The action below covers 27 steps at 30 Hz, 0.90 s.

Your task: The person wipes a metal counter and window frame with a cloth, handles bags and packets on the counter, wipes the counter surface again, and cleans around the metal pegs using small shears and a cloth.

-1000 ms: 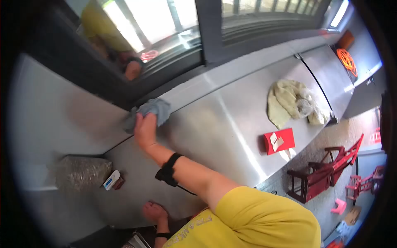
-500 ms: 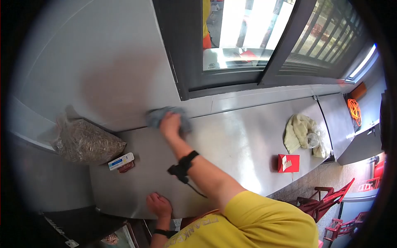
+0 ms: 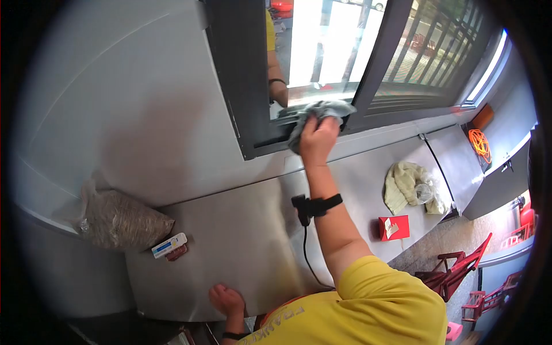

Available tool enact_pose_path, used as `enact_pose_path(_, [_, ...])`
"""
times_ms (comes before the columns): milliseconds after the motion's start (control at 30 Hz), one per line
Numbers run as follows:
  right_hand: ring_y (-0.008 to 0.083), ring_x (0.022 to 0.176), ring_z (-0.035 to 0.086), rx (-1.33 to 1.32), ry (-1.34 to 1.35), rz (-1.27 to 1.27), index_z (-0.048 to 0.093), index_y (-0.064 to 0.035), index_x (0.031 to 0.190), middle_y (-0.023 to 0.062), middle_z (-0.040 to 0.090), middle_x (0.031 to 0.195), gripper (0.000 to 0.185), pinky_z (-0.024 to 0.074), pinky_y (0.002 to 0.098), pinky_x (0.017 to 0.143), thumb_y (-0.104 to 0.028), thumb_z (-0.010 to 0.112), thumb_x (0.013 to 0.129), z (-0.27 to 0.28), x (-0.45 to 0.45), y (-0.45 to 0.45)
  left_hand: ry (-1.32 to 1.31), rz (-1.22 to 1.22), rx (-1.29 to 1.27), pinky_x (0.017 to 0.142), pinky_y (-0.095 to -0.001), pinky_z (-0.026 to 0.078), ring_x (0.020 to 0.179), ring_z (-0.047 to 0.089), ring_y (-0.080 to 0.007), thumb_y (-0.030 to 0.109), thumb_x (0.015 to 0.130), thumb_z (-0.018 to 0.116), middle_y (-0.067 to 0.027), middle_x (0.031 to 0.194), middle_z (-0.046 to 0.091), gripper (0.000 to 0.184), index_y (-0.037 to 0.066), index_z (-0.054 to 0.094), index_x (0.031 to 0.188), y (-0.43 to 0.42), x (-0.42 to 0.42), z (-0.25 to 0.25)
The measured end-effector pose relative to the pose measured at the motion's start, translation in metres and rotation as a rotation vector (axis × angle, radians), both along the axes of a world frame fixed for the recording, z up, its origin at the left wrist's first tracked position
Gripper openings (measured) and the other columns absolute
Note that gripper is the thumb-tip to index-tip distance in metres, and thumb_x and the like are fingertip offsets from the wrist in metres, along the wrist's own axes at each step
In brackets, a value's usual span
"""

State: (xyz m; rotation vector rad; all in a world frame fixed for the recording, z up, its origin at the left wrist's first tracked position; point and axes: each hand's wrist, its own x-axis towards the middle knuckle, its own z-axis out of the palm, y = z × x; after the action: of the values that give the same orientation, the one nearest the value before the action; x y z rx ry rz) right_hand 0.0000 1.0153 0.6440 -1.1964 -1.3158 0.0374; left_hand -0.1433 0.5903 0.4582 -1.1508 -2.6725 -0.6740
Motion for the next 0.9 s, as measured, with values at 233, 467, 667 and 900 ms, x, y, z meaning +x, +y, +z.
enact_pose_path(233, [0.0403, 0.09, 0.051, 0.023, -0.166, 0.269, 0.056, 0.0012, 0.09, 0.0216, 0.052, 0.091, 0.021, 0.0456, 0.0472, 0.078, -0.008, 0.067, 0.074, 0.009, -0.045, -0.035, 0.013, -0.013, -0.013, 0.068, -0.0501, 0.038, 0.08, 0.048, -0.0381, 0.008, 0.073, 0.046, -0.0157, 0.082, 0.048, 0.005, 0.005, 0.044, 0.077, -0.001, 0.0, -0.004])
enact_pose_path(467, [0.0359, 0.092, 0.051, -0.003, -0.314, 0.209, 0.055, 0.0006, 0.084, 0.0173, 0.053, 0.093, 0.018, 0.0475, 0.0445, 0.078, -0.011, 0.065, 0.075, -0.006, 0.03, -0.003, 0.05, -0.006, 0.014, 0.067, -0.0501, 0.037, 0.079, 0.047, -0.0399, 0.006, 0.073, 0.047, -0.0171, 0.081, 0.047, 0.005, 0.005, 0.043, 0.075, -0.002, 0.0, -0.004])
enact_pose_path(667, [0.0415, 0.09, 0.049, 0.029, -0.135, 0.299, 0.055, 0.0023, 0.083, 0.0234, 0.052, 0.091, 0.015, 0.0416, 0.0496, 0.079, -0.008, 0.063, 0.075, -0.017, -0.01, -0.011, 0.112, 0.05, -0.026, 0.067, -0.0506, 0.037, 0.078, 0.048, -0.0392, 0.007, 0.073, 0.049, -0.017, 0.08, 0.047, 0.007, 0.004, 0.043, 0.074, 0.001, 0.0, -0.004])
enact_pose_path(900, [0.0444, 0.106, 0.048, 0.161, -0.009, 0.559, 0.061, 0.0001, 0.1, 0.0229, 0.055, 0.112, 0.029, 0.0407, 0.0489, 0.092, 0.0, 0.06, 0.072, 0.031, -0.022, -0.024, 0.089, 0.013, 0.026, 0.068, -0.0493, 0.039, 0.079, 0.05, -0.0373, 0.007, 0.075, 0.05, -0.0166, 0.082, 0.05, 0.007, 0.001, 0.048, 0.079, -0.005, -0.004, -0.011])
